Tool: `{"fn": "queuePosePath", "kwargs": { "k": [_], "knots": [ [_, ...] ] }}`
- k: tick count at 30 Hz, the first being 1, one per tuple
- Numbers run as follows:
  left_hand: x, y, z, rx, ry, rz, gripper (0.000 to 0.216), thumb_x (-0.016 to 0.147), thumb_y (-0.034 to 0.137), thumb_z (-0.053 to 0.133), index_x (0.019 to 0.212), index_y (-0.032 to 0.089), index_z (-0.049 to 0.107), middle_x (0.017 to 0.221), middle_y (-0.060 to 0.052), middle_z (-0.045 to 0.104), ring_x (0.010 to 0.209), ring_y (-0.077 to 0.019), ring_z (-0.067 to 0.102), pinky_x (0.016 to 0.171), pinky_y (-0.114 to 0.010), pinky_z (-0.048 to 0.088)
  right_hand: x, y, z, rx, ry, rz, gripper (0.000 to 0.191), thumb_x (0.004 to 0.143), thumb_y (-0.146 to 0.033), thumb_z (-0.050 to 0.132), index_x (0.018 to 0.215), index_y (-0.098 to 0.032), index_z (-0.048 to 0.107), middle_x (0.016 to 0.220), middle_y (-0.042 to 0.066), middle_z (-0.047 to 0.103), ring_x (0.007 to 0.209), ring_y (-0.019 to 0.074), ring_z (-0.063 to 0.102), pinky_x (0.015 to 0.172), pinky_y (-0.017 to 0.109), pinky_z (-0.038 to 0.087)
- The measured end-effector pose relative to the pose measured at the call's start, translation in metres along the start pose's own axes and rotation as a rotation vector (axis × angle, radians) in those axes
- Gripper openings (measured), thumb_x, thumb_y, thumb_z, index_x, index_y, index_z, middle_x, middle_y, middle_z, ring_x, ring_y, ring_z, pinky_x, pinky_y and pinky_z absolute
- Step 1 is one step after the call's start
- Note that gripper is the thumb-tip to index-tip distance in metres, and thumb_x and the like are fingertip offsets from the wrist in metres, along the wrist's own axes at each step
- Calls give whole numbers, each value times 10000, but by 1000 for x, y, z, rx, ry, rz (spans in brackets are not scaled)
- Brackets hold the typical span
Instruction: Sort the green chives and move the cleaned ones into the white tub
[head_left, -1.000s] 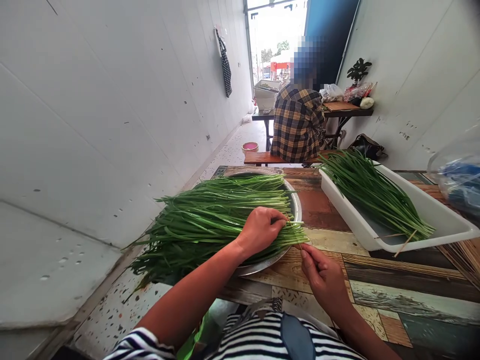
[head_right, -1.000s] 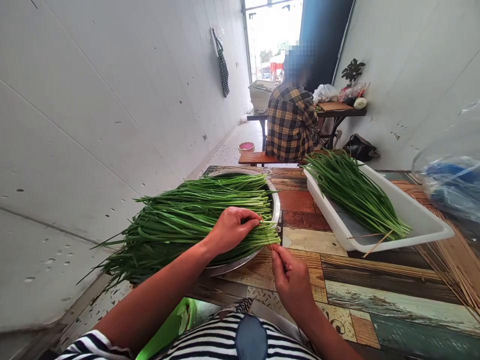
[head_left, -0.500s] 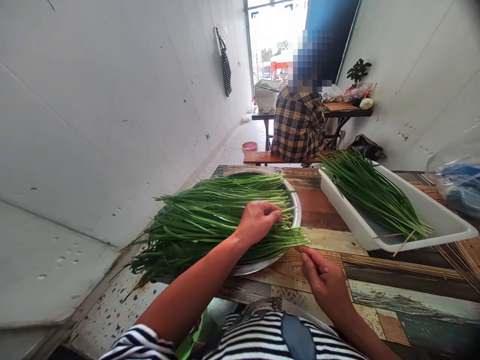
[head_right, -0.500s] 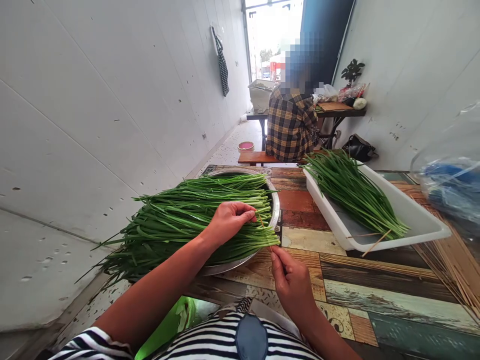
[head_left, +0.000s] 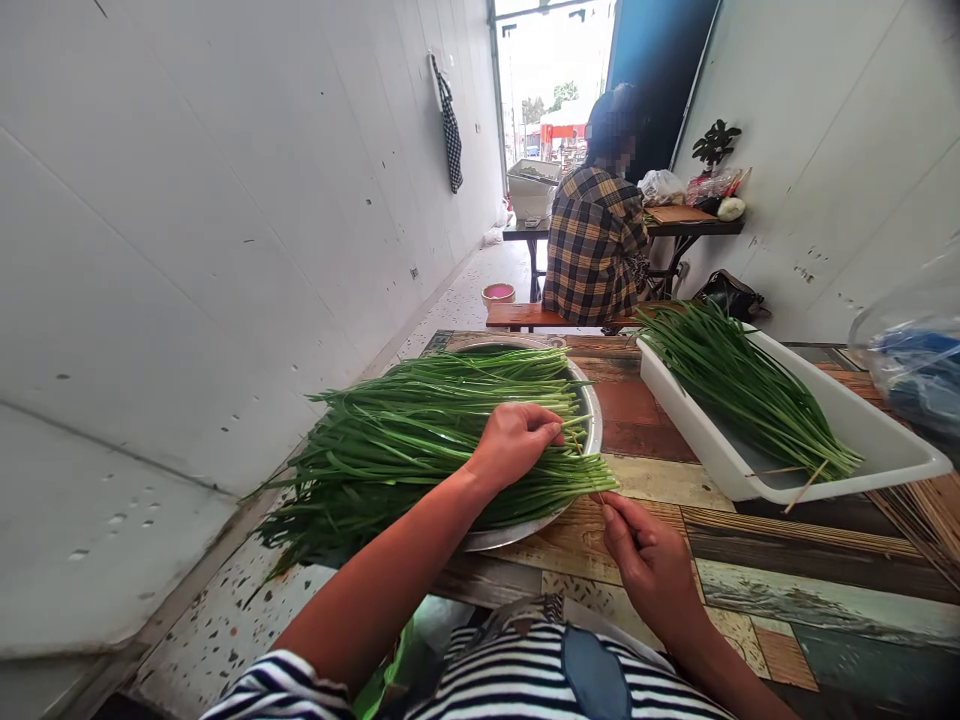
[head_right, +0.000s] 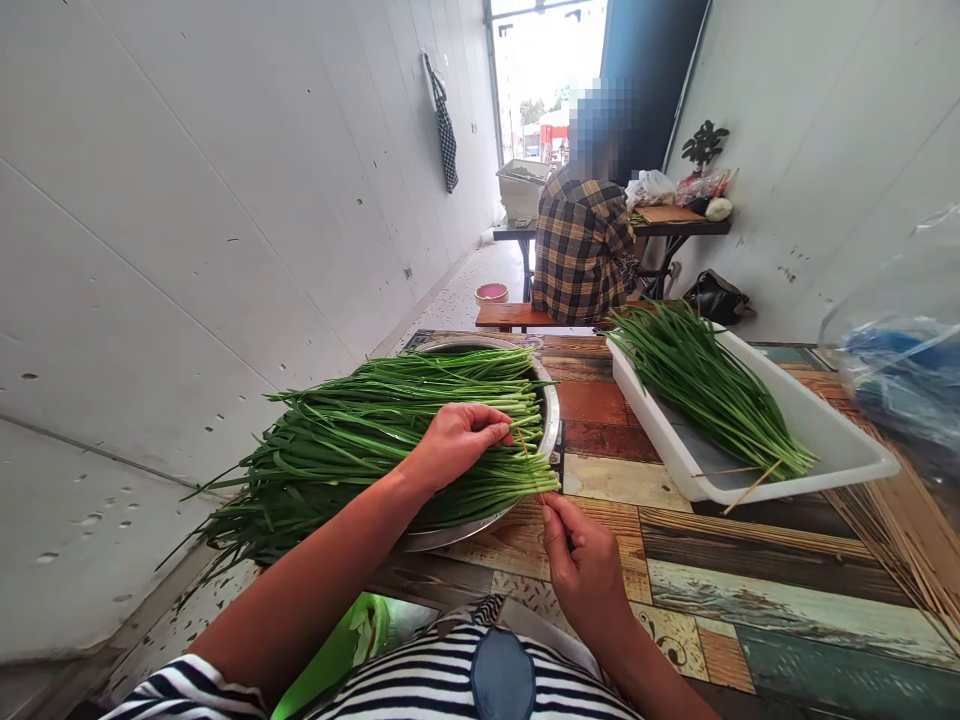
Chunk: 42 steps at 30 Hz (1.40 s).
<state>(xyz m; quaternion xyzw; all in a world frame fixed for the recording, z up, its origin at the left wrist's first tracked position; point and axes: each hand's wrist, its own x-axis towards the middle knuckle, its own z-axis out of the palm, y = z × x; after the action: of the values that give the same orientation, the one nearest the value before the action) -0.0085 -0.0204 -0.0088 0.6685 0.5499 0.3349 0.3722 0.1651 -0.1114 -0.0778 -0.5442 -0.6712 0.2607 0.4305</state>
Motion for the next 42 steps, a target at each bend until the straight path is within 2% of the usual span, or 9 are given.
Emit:
{"fn": "queuePosePath", "kwargs": {
  "k": [8,16,23,36,42],
  "knots": [
    [-3,4,-3,7,-33,9,219,743,205,519,790,118,714,729,-24,709,658,-122,595,639,-210,456,-1,0,1,-9,-1,12,365,892,-355,419,1003,-111,667,529,6,561,458,134,517,424,210,410],
    [-1,-3,1,21,-39,18,235,763,230,504,768,128,716,692,-21,698,629,-118,579,631,-211,457,-1,1,3,25,-7,26,368,902,-353,401,1017,-115,657,489,-14,497,438,131,491,408,209,389],
    [0,-1,2,-16,-8,-36,232,760,224,512,825,112,704,679,-29,694,619,-119,582,621,-212,460,-1,4,5,32,-4,30,385,898,-362,402,1034,-109,658,502,-3,519,446,141,512,412,216,402],
    [-3,4,1,0,-14,-22,218,759,211,511,800,117,704,682,-21,694,633,-119,585,635,-213,453,0,3,4,6,30,5,372,891,-360,417,1008,-113,669,506,10,554,467,152,548,422,219,426],
    [-2,3,1,85,-31,19,242,772,203,491,693,132,709,698,-15,699,675,-126,595,655,-212,448,-1,4,6,58,45,14,368,887,-384,430,996,-142,684,484,12,555,486,169,567,447,229,441]
  ]
}}
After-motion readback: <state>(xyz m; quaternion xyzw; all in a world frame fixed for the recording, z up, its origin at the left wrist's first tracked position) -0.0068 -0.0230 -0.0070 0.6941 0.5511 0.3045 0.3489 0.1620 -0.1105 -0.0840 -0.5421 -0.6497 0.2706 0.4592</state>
